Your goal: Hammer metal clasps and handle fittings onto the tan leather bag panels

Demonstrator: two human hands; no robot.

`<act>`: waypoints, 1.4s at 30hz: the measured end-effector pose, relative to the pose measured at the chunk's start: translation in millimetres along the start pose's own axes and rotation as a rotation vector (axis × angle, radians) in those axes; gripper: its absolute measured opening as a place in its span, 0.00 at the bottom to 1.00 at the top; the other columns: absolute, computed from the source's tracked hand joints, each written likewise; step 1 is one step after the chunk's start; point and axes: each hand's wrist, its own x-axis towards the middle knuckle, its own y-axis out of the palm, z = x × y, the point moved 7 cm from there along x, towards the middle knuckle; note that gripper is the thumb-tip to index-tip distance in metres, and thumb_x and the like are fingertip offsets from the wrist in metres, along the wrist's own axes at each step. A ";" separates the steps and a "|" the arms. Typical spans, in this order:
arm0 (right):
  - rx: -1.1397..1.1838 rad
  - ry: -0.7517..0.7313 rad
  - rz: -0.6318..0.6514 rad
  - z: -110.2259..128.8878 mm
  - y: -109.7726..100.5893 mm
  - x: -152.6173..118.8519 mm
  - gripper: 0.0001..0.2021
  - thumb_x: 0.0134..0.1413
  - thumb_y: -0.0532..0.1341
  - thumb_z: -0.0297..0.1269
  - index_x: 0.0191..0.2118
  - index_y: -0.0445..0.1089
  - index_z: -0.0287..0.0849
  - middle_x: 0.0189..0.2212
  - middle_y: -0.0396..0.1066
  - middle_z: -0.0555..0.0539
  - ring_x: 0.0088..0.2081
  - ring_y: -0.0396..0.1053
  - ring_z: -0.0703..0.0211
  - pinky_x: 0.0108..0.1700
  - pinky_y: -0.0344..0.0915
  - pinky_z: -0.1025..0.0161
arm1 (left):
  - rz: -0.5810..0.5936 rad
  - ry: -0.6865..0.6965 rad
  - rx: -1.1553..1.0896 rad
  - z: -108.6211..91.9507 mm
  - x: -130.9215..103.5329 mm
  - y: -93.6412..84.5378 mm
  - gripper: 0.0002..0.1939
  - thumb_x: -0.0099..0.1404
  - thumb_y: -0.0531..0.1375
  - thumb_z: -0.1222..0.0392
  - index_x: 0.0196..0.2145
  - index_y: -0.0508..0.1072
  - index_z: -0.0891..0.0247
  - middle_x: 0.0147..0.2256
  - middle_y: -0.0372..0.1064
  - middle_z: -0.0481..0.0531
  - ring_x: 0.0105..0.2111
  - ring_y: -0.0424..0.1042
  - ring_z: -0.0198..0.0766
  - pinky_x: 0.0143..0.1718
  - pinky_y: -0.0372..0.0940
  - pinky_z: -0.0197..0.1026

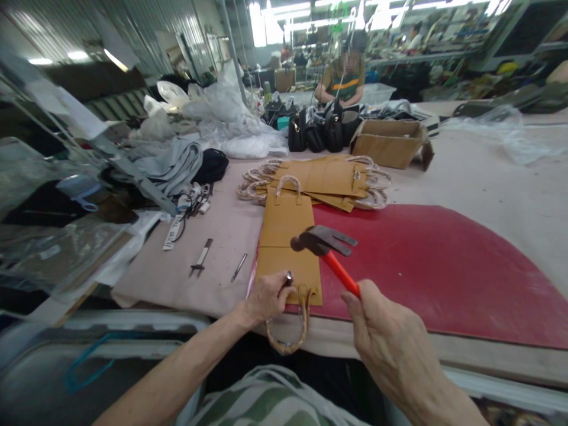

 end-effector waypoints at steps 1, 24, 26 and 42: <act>0.021 -0.007 0.009 2.9 0.4 0.8 0.17 0.70 0.47 0.48 0.28 0.53 0.49 0.13 0.52 0.58 0.11 0.52 0.64 0.19 0.43 0.63 | 0.004 0.000 0.003 -0.6 0.2 0.0 0.05 0.65 0.58 0.67 0.38 0.67 0.59 0.33 0.74 0.51 0.33 0.75 0.41 0.35 0.67 0.39; 0.145 0.486 0.378 -77.8 122.1 0.9 0.16 0.63 0.51 0.47 0.27 0.60 0.46 0.21 0.66 0.50 0.24 0.65 0.59 0.27 0.56 0.64 | 0.002 0.003 -0.037 0.7 -2.5 -3.4 0.04 0.66 0.58 0.68 0.38 0.68 0.60 0.33 0.73 0.52 0.34 0.75 0.40 0.36 0.68 0.39; 0.062 0.542 0.368 -90.5 130.1 0.7 0.13 0.62 0.53 0.44 0.31 0.65 0.43 0.23 0.68 0.47 0.25 0.66 0.56 0.28 0.56 0.63 | 0.001 -0.012 -0.045 2.5 -3.3 -3.1 0.04 0.66 0.58 0.67 0.38 0.69 0.60 0.34 0.74 0.52 0.34 0.76 0.40 0.37 0.68 0.39; 0.056 0.031 0.250 -12.6 179.8 -13.3 0.24 0.63 0.56 0.41 0.63 0.65 0.41 0.66 0.59 0.37 0.68 0.50 0.36 0.67 0.49 0.38 | -0.325 -0.457 -0.666 39.6 -1.6 -31.7 0.10 0.68 0.57 0.52 0.39 0.67 0.61 0.34 0.76 0.51 0.33 0.79 0.39 0.37 0.75 0.42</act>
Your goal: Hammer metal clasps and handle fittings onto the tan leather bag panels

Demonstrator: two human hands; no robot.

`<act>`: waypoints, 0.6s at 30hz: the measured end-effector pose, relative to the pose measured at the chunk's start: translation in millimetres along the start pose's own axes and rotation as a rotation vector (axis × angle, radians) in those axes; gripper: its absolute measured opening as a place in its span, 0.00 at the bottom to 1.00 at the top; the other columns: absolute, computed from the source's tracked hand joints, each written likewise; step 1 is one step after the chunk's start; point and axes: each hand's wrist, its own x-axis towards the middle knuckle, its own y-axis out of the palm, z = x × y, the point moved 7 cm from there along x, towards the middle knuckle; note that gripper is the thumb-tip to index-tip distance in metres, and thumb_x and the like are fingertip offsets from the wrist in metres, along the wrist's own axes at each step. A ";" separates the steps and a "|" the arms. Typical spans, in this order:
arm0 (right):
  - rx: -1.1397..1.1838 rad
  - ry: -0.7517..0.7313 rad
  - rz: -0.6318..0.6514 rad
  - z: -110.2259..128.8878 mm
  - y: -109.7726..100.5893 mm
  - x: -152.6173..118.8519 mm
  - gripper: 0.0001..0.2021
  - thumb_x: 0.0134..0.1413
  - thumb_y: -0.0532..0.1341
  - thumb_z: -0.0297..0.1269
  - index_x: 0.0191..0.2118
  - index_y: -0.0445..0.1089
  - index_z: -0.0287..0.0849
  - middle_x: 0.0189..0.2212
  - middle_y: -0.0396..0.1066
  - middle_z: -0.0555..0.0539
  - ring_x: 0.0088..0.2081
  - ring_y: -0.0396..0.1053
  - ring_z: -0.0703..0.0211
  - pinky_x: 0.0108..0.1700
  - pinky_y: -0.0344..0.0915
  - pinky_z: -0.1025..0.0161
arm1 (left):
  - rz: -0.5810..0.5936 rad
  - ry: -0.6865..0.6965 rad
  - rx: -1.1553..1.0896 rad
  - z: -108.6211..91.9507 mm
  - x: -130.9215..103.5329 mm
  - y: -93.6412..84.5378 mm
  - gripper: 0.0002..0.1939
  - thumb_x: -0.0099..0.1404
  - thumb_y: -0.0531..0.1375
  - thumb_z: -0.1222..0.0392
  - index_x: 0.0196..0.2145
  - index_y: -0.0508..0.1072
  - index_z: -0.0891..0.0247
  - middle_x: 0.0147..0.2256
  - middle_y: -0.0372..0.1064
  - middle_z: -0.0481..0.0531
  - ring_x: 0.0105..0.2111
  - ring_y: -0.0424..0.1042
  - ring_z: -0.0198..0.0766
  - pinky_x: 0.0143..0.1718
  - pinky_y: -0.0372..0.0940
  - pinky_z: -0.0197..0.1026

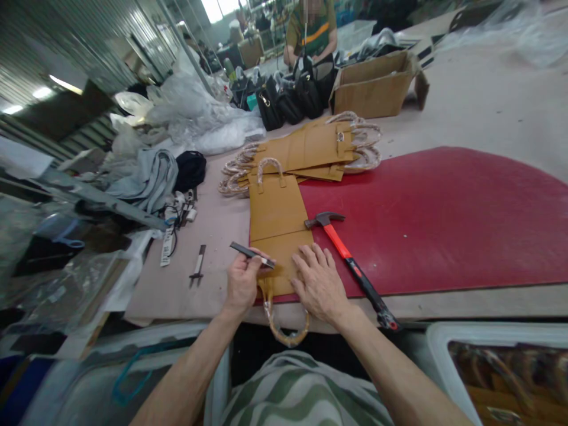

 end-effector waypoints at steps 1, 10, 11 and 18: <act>0.010 0.001 0.004 -0.8 -0.3 -0.3 0.24 0.63 0.57 0.41 0.63 0.66 0.41 0.66 0.59 0.38 0.68 0.50 0.36 0.68 0.49 0.38 | -0.054 -0.037 -0.024 -0.9 6.6 -13.8 0.12 0.66 0.59 0.50 0.40 0.67 0.62 0.34 0.76 0.51 0.32 0.79 0.39 0.36 0.75 0.42; 0.006 0.012 -0.009 -1.1 -3.7 1.3 0.23 0.64 0.56 0.40 0.62 0.66 0.40 0.66 0.60 0.38 0.68 0.50 0.37 0.68 0.47 0.39 | -0.129 -0.218 1.144 13.3 36.7 -136.8 0.11 0.66 0.57 0.60 0.41 0.76 0.66 0.39 0.78 0.64 0.42 0.77 0.53 0.43 0.70 0.48; 0.004 0.008 -0.010 -1.2 -3.2 1.2 0.23 0.64 0.56 0.40 0.62 0.66 0.40 0.66 0.60 0.38 0.68 0.50 0.37 0.68 0.48 0.39 | -0.119 -0.214 1.242 14.7 34.3 -139.4 0.12 0.67 0.56 0.60 0.43 0.77 0.66 0.43 0.78 0.66 0.45 0.77 0.54 0.45 0.69 0.49; -0.015 -0.020 -0.018 -1.4 -3.5 1.6 0.23 0.63 0.55 0.37 0.62 0.66 0.40 0.65 0.60 0.37 0.67 0.51 0.36 0.68 0.49 0.39 | 0.001 -0.099 1.266 15.4 26.2 -97.3 0.13 0.70 0.55 0.57 0.41 0.78 0.63 0.44 0.77 0.61 0.46 0.76 0.49 0.47 0.67 0.45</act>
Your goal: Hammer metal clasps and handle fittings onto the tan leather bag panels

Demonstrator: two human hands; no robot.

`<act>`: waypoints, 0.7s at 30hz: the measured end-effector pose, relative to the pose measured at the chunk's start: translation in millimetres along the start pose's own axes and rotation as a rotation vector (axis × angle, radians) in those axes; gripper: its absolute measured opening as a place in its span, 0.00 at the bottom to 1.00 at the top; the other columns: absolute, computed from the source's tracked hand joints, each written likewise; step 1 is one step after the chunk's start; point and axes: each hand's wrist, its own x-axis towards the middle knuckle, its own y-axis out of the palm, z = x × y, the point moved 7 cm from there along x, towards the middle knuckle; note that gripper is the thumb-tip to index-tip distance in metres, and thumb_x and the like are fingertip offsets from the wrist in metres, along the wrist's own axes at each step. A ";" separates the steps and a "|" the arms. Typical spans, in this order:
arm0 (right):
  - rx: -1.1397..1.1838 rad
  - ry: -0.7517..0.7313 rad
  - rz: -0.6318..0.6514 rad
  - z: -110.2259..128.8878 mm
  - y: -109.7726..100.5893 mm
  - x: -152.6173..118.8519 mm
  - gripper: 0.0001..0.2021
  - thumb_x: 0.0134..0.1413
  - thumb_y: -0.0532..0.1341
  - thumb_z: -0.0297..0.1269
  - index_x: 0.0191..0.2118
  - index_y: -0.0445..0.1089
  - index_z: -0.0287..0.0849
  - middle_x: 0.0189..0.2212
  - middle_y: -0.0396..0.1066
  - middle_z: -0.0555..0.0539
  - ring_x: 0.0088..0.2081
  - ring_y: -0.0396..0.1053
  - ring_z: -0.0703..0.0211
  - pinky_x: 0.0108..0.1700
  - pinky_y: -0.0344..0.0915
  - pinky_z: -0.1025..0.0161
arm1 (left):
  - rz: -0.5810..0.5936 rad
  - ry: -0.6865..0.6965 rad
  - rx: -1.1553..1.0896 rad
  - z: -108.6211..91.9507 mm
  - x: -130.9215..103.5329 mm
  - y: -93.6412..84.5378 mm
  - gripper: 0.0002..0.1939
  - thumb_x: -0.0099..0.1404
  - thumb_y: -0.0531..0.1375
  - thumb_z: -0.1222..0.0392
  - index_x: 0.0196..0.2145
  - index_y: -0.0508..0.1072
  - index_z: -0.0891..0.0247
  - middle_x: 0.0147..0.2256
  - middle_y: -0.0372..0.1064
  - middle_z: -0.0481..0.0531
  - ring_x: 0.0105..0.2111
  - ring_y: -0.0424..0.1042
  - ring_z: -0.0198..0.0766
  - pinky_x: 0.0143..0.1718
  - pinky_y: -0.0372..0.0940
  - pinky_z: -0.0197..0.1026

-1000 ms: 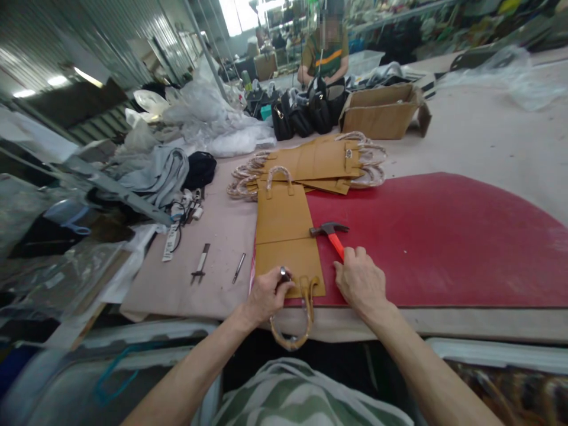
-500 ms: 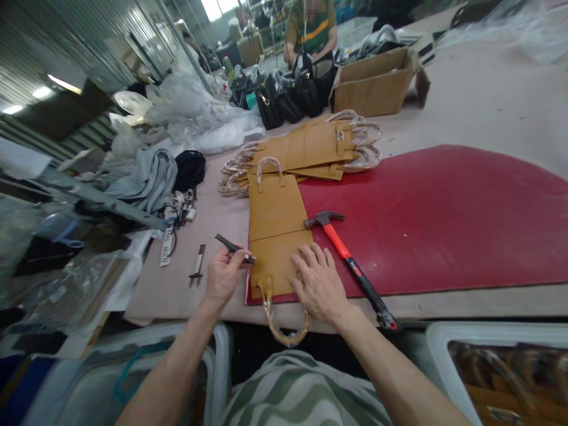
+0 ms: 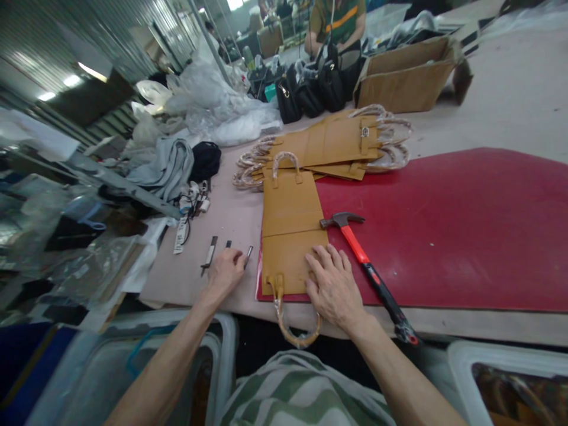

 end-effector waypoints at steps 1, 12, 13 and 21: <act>-0.003 -0.001 0.001 0.3 0.0 0.3 0.23 0.63 0.55 0.37 0.62 0.66 0.40 0.65 0.60 0.37 0.67 0.51 0.36 0.68 0.49 0.39 | 0.031 0.004 -0.012 -6.0 2.4 3.6 0.12 0.69 0.57 0.56 0.40 0.78 0.64 0.43 0.77 0.62 0.45 0.76 0.49 0.47 0.66 0.45; -0.012 0.015 -0.009 0.0 1.9 0.8 0.23 0.63 0.56 0.37 0.62 0.66 0.40 0.65 0.60 0.39 0.67 0.51 0.38 0.68 0.50 0.39 | 0.265 -0.124 -0.310 -7.3 27.3 12.6 0.10 0.63 0.60 0.63 0.23 0.67 0.62 0.24 0.75 0.56 0.33 0.78 0.46 0.36 0.67 0.40; -0.012 0.017 -0.005 0.1 2.0 0.8 0.23 0.63 0.56 0.37 0.62 0.66 0.41 0.65 0.60 0.39 0.68 0.51 0.38 0.68 0.50 0.39 | 0.266 -0.127 -0.373 -8.9 23.5 11.4 0.10 0.64 0.58 0.62 0.25 0.67 0.62 0.23 0.74 0.53 0.30 0.78 0.43 0.33 0.68 0.39; -0.014 0.027 0.002 1.5 1.5 1.7 0.22 0.64 0.55 0.37 0.61 0.67 0.41 0.65 0.60 0.39 0.68 0.51 0.39 0.68 0.49 0.40 | 0.238 -0.001 -1.353 -82.0 -26.1 15.6 0.13 0.58 0.66 0.53 0.33 0.68 0.63 0.27 0.71 0.47 0.27 0.75 0.35 0.31 0.72 0.36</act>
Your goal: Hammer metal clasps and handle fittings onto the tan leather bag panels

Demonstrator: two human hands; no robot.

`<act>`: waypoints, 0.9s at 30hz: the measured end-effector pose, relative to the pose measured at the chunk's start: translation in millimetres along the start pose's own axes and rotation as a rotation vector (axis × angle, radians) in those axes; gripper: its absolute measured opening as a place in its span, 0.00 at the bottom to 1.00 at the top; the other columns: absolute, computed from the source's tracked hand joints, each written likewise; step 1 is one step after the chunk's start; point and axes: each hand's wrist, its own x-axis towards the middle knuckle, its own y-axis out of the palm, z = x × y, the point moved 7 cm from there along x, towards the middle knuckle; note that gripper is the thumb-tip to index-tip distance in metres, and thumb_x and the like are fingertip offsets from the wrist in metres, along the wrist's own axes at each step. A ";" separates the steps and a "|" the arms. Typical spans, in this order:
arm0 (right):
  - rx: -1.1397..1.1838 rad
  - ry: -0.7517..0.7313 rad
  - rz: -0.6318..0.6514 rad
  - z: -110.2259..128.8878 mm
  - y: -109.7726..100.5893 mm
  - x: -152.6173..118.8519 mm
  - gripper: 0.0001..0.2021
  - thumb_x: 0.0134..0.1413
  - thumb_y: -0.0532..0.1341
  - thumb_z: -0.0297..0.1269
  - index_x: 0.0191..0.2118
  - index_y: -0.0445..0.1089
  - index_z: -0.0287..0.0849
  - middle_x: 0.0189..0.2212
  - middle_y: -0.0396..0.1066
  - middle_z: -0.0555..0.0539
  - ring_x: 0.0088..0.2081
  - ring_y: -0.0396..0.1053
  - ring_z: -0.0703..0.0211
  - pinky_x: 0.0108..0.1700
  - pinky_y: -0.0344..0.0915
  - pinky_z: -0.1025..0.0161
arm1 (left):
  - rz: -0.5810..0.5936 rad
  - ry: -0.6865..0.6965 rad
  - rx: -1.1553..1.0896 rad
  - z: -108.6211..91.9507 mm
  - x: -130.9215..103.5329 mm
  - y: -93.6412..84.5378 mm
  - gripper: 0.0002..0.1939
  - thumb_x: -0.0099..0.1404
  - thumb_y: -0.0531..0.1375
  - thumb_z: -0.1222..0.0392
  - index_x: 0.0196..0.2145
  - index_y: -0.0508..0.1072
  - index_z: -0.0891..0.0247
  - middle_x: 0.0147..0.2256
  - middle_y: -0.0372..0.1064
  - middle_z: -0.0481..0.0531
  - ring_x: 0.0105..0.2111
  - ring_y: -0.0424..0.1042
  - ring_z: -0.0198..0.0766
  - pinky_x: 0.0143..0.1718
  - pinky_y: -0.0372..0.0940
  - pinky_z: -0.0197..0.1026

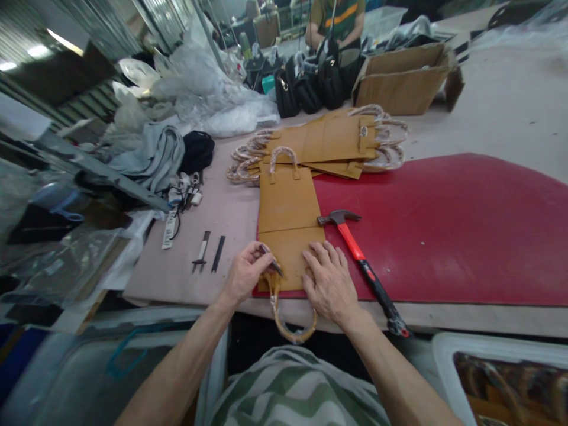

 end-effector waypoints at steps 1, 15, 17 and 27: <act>0.001 0.001 0.001 0.0 0.2 0.0 0.22 0.64 0.55 0.37 0.61 0.67 0.41 0.65 0.60 0.39 0.68 0.51 0.39 0.68 0.49 0.41 | 0.016 0.026 -0.003 0.3 -2.7 10.1 0.12 0.60 0.65 0.54 0.33 0.68 0.63 0.27 0.72 0.47 0.28 0.75 0.35 0.32 0.73 0.36; 0.038 0.009 -0.009 -0.3 -1.5 -0.5 0.22 0.62 0.58 0.37 0.60 0.68 0.41 0.65 0.61 0.40 0.67 0.51 0.39 0.69 0.49 0.41 | 0.037 0.275 0.136 2.8 -12.7 31.0 0.05 0.71 0.56 0.60 0.36 0.69 0.62 0.32 0.76 0.50 0.33 0.78 0.36 0.40 0.74 0.39; 0.038 0.008 -0.015 -0.7 -1.4 -0.6 0.22 0.62 0.58 0.37 0.60 0.67 0.41 0.65 0.61 0.40 0.67 0.51 0.38 0.68 0.49 0.41 | 0.042 0.360 0.234 0.1 -15.0 33.0 0.05 0.71 0.54 0.63 0.36 0.69 0.62 0.32 0.75 0.50 0.33 0.77 0.35 0.39 0.73 0.38; 0.158 -0.055 -0.084 -6.0 -4.9 -3.1 0.19 0.60 0.59 0.38 0.56 0.70 0.39 0.61 0.65 0.36 0.64 0.57 0.38 0.65 0.55 0.40 | 0.082 0.669 0.517 1.8 -22.2 42.4 0.05 0.71 0.55 0.66 0.41 0.69 0.60 0.34 0.73 0.52 0.35 0.75 0.38 0.39 0.71 0.39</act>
